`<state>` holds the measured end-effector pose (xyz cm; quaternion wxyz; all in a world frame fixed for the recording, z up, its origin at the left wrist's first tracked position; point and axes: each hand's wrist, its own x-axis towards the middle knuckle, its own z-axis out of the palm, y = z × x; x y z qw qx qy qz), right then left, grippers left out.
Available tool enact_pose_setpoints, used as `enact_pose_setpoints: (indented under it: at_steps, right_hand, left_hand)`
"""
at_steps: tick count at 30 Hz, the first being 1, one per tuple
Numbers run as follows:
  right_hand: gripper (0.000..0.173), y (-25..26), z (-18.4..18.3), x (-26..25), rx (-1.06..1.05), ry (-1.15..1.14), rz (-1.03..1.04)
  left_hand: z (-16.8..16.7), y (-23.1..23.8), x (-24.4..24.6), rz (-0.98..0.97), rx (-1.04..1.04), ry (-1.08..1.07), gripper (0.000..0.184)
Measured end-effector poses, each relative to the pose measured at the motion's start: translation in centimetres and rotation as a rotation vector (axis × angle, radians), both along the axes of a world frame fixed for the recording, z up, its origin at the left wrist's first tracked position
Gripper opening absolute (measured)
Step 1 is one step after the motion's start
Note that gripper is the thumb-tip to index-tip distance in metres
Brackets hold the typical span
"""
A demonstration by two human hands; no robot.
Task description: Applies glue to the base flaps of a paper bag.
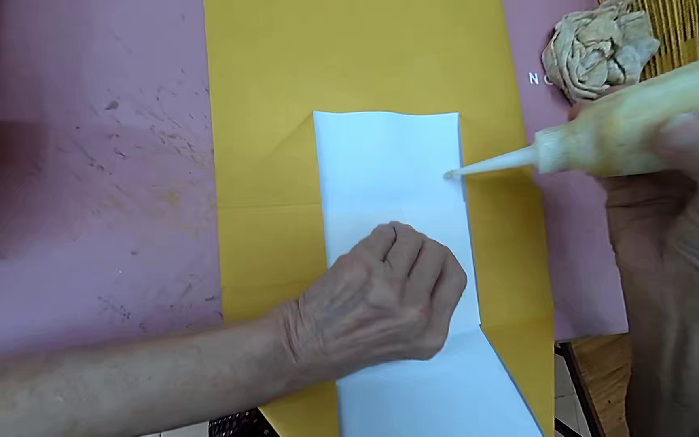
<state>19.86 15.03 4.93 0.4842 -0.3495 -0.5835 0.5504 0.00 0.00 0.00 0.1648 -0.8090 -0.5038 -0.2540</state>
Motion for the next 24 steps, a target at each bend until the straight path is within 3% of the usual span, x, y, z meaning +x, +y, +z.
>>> enact_pose_setpoints:
  at_steps: [3, 9, 14, 20, 24]
  right_hand:
    - [0.030, 1.1, -0.2, -2.1, -0.081, -0.071, -0.031]
    - [0.026, 0.5, -0.2, -7.6, -0.167, -0.075, 0.149]
    - [0.027, 0.3, 0.3, -11.4, -0.065, -0.049, 0.212]
    - [0.030, 2.0, 0.4, -7.5, 0.242, -0.179, 0.111]
    - [0.044, 2.5, -0.1, -4.2, 0.294, -0.153, -0.001]
  left_hand:
    - [-0.1, -0.5, 0.6, 0.058, 0.000, 0.064, 0.027]
    - [0.2, -0.4, 1.7, 0.118, 0.003, 0.173, 0.030]
    - [0.6, -0.1, 2.5, 0.136, -0.042, 0.198, 0.033]
    - [0.5, 0.1, 3.4, 0.164, -0.075, 0.306, 0.039]
    - [0.4, 0.0, 3.6, 0.153, -0.128, 0.375, 0.046]
